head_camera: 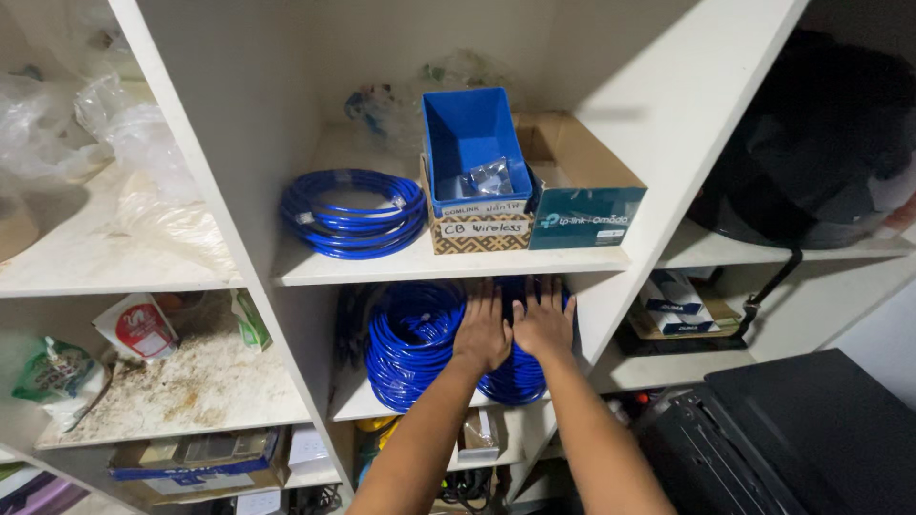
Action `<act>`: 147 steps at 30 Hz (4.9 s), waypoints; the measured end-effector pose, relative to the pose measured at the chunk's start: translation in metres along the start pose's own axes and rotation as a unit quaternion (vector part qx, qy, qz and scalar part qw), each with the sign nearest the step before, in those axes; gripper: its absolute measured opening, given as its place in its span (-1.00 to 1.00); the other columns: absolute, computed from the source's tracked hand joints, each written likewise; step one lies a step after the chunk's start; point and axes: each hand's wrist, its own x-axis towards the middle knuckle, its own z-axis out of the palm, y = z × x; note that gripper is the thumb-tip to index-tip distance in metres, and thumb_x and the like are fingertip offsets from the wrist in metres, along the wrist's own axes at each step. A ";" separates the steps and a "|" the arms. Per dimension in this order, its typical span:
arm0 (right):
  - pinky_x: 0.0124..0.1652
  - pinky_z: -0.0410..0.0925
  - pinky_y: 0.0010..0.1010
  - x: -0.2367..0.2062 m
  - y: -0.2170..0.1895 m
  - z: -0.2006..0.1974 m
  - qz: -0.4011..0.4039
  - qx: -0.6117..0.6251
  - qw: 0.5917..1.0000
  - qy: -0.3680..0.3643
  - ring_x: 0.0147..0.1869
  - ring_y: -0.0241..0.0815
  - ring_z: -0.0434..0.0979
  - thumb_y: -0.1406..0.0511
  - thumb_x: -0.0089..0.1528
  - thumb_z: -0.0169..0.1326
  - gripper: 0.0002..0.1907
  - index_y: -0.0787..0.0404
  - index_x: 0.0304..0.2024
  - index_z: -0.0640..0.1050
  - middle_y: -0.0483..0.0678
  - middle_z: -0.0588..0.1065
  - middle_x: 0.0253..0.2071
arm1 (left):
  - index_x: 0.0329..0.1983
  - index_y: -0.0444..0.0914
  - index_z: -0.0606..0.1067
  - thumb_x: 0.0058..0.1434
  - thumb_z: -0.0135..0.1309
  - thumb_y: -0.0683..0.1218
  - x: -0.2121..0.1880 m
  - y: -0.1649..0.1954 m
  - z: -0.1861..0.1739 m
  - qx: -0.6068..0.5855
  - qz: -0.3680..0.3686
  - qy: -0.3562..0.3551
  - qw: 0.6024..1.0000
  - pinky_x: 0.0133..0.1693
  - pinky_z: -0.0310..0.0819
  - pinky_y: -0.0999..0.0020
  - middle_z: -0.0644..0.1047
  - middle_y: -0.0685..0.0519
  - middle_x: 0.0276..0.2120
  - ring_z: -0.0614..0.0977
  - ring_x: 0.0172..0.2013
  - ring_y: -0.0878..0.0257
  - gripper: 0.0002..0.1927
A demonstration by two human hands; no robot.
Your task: The person coils a blue flexible cable into loops on a work table, then carries each coil to a white shelving unit and places it with the other coiled cables on a shelf. They repeat the coiling and shelving cycle for several coils.
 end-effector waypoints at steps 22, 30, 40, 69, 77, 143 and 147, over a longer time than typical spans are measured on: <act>0.46 -0.44 0.47 0.002 -0.025 -0.028 0.066 -0.037 0.990 -0.120 0.72 0.12 -0.26 -0.14 0.47 -0.44 -0.32 0.01 0.50 0.18 0.02 -0.03 0.63 | 0.43 -0.13 0.27 0.41 -0.29 0.38 -0.036 -0.057 -0.067 0.074 -0.114 -0.094 0.986 0.38 -0.06 -0.31 0.45 -0.20 0.22 0.43 0.25 -0.13 -0.29; 0.35 -0.51 0.44 -0.008 -0.045 -0.043 0.063 0.015 0.991 -0.114 0.65 0.16 -0.47 -0.22 0.33 -0.45 -0.24 -0.25 0.54 -0.05 -0.13 -0.24 0.61 | 0.62 -0.03 -0.09 0.08 0.00 0.58 -0.074 -0.078 -0.050 0.174 -0.074 -0.313 0.931 0.41 -0.06 -0.17 0.62 -0.16 -0.01 0.61 0.08 -0.02 0.18; 0.39 -0.47 0.36 -0.006 -0.040 -0.025 0.073 -0.004 0.991 -0.110 0.65 0.13 -0.46 -0.18 0.34 -0.43 -0.25 -0.26 0.55 -0.10 -0.17 -0.27 0.61 | 0.60 -0.13 -0.12 0.00 0.07 0.61 -0.077 -0.084 -0.031 0.211 -0.051 -0.298 0.930 0.32 0.10 -0.06 0.54 -0.18 0.10 0.55 0.15 0.00 0.31; 0.39 -0.15 0.07 -0.086 -0.130 0.000 -0.348 0.165 0.922 0.042 0.52 0.26 0.05 0.22 -0.04 0.32 -0.18 0.48 0.20 0.38 0.34 0.29 0.35 | 0.16 -0.34 0.43 0.00 0.39 0.28 -0.061 -0.128 -0.070 -0.067 -0.502 0.052 0.861 0.24 0.37 0.01 0.50 -0.30 0.12 0.49 0.21 -0.19 -0.17; 0.48 -0.04 -0.03 -0.067 -0.131 0.026 -0.310 0.103 0.945 -0.010 0.31 0.00 0.41 0.40 0.15 0.12 -0.48 0.31 0.19 0.44 0.10 0.50 0.12 | -0.02 -0.44 0.39 -0.06 0.37 0.07 -0.047 -0.131 -0.072 -0.319 -0.403 0.227 0.828 -0.03 0.50 0.12 0.59 -0.26 -0.17 0.64 -0.13 -0.08 -0.31; 0.47 -0.26 -0.14 0.019 0.013 -0.025 -0.020 -0.018 0.999 -0.042 0.61 0.12 -0.11 -0.06 0.34 -0.27 -0.15 0.43 0.46 0.06 0.25 -0.03 0.53 | -0.09 -0.38 0.61 0.23 -0.17 0.22 0.033 0.004 -0.020 -0.027 -0.172 -0.067 0.982 0.08 0.46 0.01 0.61 -0.32 -0.14 0.64 -0.05 -0.19 -0.38; 0.53 -0.27 -0.14 0.026 0.014 -0.029 -0.014 -0.059 0.992 -0.108 0.66 0.10 -0.11 -0.05 0.42 -0.35 -0.23 0.41 0.44 0.14 0.21 -0.01 0.57 | -0.08 -0.38 0.61 0.29 -0.21 0.18 0.036 0.003 -0.020 -0.040 -0.164 -0.038 0.985 0.10 0.43 -0.03 0.61 -0.33 -0.12 0.63 -0.04 -0.22 -0.41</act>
